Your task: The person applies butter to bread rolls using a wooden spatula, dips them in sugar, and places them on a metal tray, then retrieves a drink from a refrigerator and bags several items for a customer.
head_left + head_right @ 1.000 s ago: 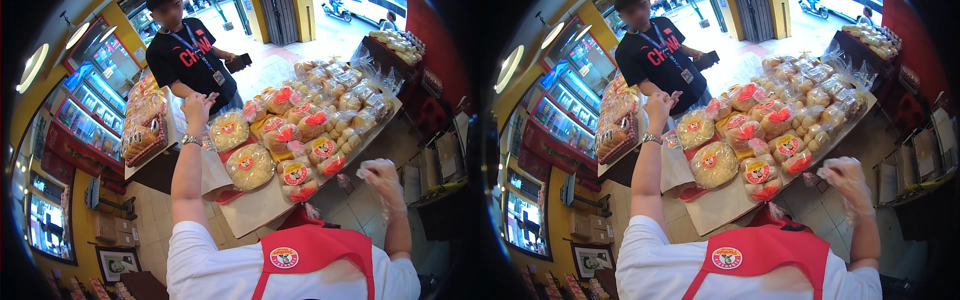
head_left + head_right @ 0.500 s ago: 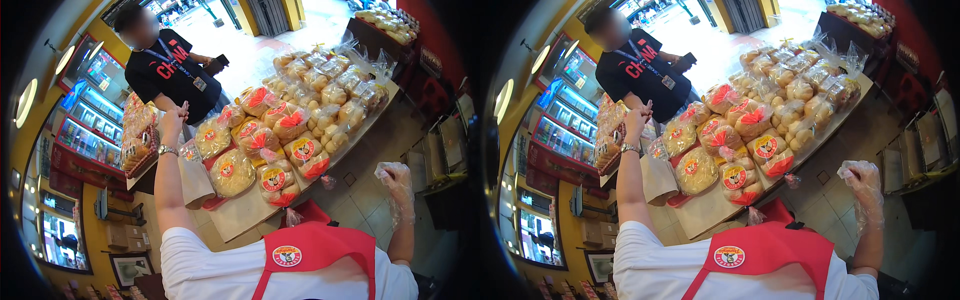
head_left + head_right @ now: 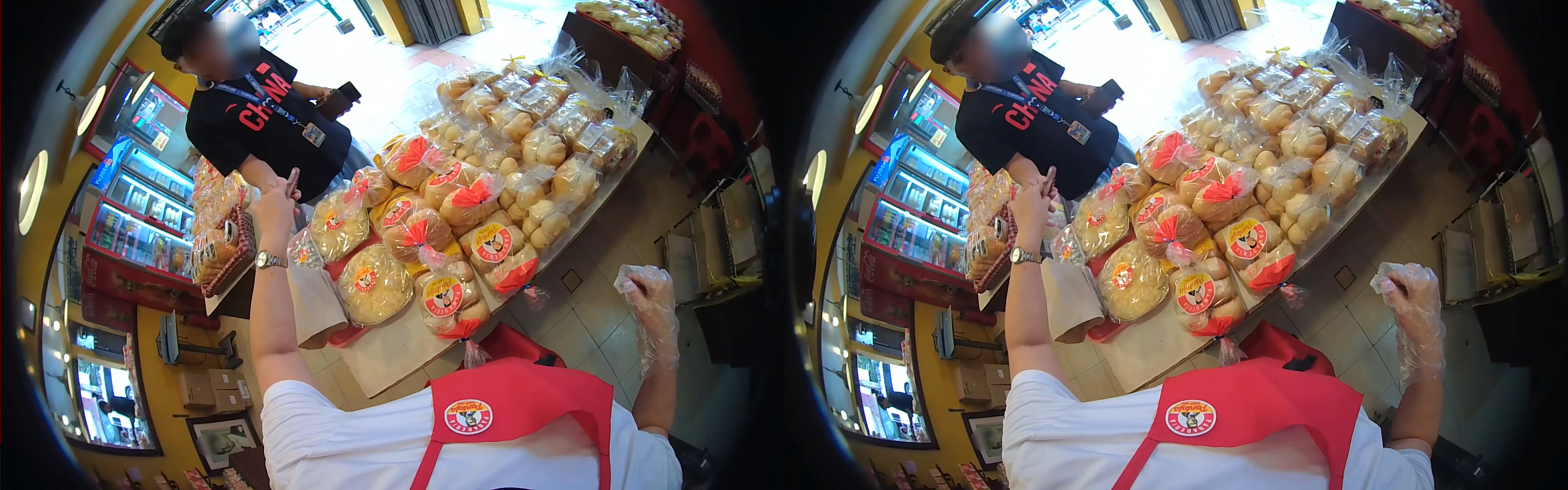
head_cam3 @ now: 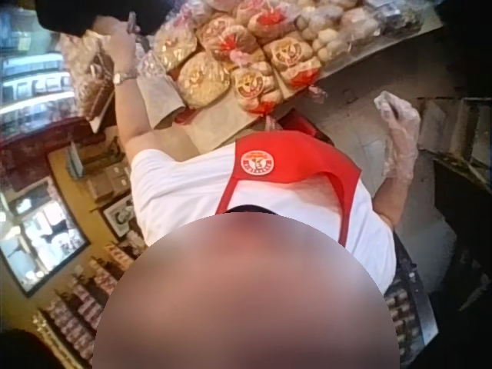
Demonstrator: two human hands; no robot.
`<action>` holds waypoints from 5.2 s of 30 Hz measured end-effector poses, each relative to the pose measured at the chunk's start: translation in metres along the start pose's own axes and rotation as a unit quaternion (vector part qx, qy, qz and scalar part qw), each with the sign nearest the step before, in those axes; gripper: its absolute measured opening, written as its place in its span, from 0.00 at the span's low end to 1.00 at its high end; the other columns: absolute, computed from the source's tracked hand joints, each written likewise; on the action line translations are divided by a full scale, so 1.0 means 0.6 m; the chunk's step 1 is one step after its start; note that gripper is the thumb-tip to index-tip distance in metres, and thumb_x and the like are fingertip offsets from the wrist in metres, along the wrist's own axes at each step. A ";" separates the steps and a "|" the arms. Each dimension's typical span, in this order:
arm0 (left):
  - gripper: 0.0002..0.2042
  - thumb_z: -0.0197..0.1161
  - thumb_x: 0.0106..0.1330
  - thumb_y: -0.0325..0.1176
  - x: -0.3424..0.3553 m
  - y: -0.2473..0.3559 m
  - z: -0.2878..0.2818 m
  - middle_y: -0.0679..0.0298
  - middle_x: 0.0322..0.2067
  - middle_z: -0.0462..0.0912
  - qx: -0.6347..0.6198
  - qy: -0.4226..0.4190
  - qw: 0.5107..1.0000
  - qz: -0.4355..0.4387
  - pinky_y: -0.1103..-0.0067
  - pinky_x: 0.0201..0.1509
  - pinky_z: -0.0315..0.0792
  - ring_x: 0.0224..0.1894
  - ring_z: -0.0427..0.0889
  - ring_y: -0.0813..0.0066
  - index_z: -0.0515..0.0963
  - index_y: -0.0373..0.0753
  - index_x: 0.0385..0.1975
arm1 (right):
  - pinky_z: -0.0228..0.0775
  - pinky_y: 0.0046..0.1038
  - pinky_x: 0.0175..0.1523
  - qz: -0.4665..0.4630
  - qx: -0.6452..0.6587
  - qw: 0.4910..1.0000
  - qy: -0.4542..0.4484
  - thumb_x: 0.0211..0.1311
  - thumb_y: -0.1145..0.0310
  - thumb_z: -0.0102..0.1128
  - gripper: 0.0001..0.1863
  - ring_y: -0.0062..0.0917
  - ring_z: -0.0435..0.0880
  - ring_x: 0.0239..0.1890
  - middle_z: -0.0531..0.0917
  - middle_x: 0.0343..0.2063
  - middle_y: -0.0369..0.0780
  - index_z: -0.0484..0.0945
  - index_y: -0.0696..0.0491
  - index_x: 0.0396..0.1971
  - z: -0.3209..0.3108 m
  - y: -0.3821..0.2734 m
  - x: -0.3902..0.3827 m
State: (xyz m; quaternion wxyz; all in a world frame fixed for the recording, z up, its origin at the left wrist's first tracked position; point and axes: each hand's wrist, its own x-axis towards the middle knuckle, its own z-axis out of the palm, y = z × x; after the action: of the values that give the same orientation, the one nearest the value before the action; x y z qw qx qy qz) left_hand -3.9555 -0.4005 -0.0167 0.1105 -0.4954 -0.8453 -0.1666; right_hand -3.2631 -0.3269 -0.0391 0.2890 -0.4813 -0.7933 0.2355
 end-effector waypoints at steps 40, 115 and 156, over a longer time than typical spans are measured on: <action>0.10 0.67 0.51 0.42 -0.406 3.094 0.173 0.55 0.27 0.84 -0.234 0.208 0.466 0.828 0.58 0.40 0.69 0.32 0.84 0.58 0.82 0.43 0.27 | 0.65 0.35 0.34 0.492 -0.221 0.659 0.524 0.48 0.66 0.63 0.11 0.34 0.75 0.28 0.79 0.25 0.42 0.81 0.59 0.27 -0.997 0.863 -0.466; 0.34 0.51 0.63 0.64 -0.912 3.420 0.253 0.49 0.48 0.81 -0.112 -0.183 0.451 0.866 0.63 0.56 0.71 0.53 0.79 0.52 0.81 0.34 0.43 | 0.64 0.40 0.38 0.620 -0.230 0.637 0.396 0.54 0.64 0.62 0.09 0.42 0.75 0.31 0.76 0.23 0.45 0.79 0.55 0.28 -1.150 1.112 -0.504; 0.12 0.61 0.62 0.33 -0.798 3.521 0.293 0.74 0.16 0.61 -0.405 -0.794 0.246 0.381 0.86 0.16 0.48 0.16 0.58 0.84 0.67 0.44 0.18 | 0.64 0.41 0.38 0.608 -0.239 0.645 0.397 0.54 0.64 0.60 0.10 0.43 0.74 0.30 0.74 0.22 0.45 0.79 0.55 0.29 -1.138 1.115 -0.504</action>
State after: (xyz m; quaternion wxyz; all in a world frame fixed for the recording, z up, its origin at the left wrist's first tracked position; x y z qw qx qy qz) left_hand -1.8800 0.2431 0.0165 -0.7811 -0.6210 -0.0390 0.0524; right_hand -2.2636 -0.2489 -0.0523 0.2432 -0.9551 -0.1610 -0.0531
